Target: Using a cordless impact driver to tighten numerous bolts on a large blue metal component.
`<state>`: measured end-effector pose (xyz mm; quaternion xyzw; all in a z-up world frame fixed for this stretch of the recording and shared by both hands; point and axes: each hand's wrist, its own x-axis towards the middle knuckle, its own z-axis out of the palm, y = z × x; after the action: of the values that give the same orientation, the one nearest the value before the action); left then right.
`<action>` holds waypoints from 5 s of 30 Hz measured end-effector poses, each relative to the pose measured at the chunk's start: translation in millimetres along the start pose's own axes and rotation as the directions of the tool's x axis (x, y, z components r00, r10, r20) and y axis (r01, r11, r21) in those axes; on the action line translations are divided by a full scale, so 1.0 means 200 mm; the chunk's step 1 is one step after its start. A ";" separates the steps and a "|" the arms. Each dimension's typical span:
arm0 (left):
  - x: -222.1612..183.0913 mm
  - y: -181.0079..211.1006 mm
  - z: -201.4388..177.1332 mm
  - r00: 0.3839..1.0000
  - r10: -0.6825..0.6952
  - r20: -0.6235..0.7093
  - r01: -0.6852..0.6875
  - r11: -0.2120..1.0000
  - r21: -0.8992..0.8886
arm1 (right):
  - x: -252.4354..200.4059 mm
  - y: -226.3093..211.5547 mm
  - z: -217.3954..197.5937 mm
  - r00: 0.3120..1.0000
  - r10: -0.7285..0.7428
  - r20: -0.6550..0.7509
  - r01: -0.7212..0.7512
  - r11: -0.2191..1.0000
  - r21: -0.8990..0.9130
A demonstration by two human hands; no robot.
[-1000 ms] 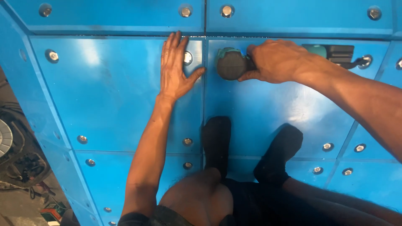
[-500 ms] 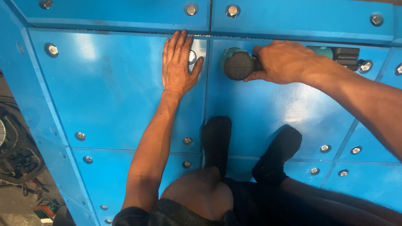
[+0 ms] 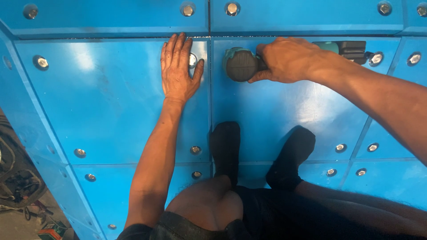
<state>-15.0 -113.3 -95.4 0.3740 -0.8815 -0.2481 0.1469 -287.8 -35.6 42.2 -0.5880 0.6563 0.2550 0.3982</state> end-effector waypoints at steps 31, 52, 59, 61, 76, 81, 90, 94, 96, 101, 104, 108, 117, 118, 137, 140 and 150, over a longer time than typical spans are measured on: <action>0.04 0.05 -0.07 0.994 0.106 -0.033 -0.108 0.993 -0.037 | -0.84 0.54 -0.07 0.919 0.333 0.211 -0.387 0.863 0.324; 0.08 0.12 -0.03 0.995 -0.003 0.097 -0.021 0.970 0.241 | -1.16 1.03 0.60 0.927 0.355 -0.121 0.035 0.240 0.970; 0.10 0.20 0.00 0.987 -0.116 0.115 0.080 0.956 0.283 | -1.14 1.33 0.79 0.967 0.152 -0.205 0.218 -0.071 0.973; 0.09 0.22 0.00 0.987 -0.114 0.116 0.077 0.955 0.286 | -1.15 1.38 0.78 0.970 0.161 -0.181 0.199 -0.101 0.975; 0.10 0.20 0.16 0.996 -0.088 -0.028 0.092 0.908 0.409 | -1.04 1.45 0.85 0.821 0.480 0.310 -0.467 0.251 0.848; 0.09 0.20 0.13 0.992 -0.099 -0.078 0.122 0.914 0.386 | -0.91 1.41 0.84 0.814 0.470 0.342 -0.540 0.394 0.744; 0.10 0.18 0.12 0.995 -0.093 -0.040 0.101 0.945 0.311 | -0.87 1.42 0.88 0.845 0.474 0.248 -0.442 0.356 0.824; 0.11 0.17 0.10 0.993 -0.103 -0.052 0.114 0.948 0.297 | -0.81 1.65 1.12 0.867 0.479 0.139 -0.455 0.647 0.611; 0.12 0.18 0.10 0.992 -0.111 -0.059 0.124 0.948 0.293 | -0.78 1.73 1.15 0.919 0.392 0.041 -0.333 0.718 0.611; 0.14 0.21 0.09 0.992 -0.113 -0.047 0.122 0.953 0.278 | -0.79 1.64 1.12 0.845 0.481 0.232 -0.489 0.524 0.697; 0.12 0.19 0.11 0.992 -0.111 -0.059 0.123 0.956 0.266 | -0.78 1.59 1.16 0.861 0.500 0.094 -0.444 0.649 0.618; 0.14 0.17 0.10 0.995 -0.086 -0.043 0.095 0.957 0.275 | -0.79 1.52 1.10 0.855 0.503 0.122 -0.440 0.580 0.686; 0.15 0.22 0.11 0.993 -0.105 -0.052 0.116 0.945 0.304 | -0.78 1.53 0.81 0.831 0.534 0.153 -0.552 0.761 0.341; 0.15 0.22 0.12 0.993 -0.110 -0.053 0.121 0.943 0.311 | -0.77 1.53 0.77 0.831 0.517 0.207 -0.556 0.781 0.284; 0.16 0.23 0.10 0.990 -0.135 -0.043 0.142 0.935 0.324 | -0.69 1.60 0.45 0.824 0.368 0.431 -0.435 0.898 0.065; 0.16 0.25 0.10 0.991 -0.131 -0.038 0.136 0.934 0.331 | -0.69 1.62 0.49 0.853 0.337 0.399 -0.386 0.921 0.047; 0.17 0.25 0.11 0.991 -0.129 -0.033 0.133 0.929 0.345 | -0.69 1.62 0.49 0.872 0.336 0.357 -0.387 0.918 0.081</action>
<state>-76.8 -100.4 -82.9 0.4531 -0.8837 -0.0967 0.0663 -583.3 180.2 58.7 -0.3706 0.6943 0.3714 0.4925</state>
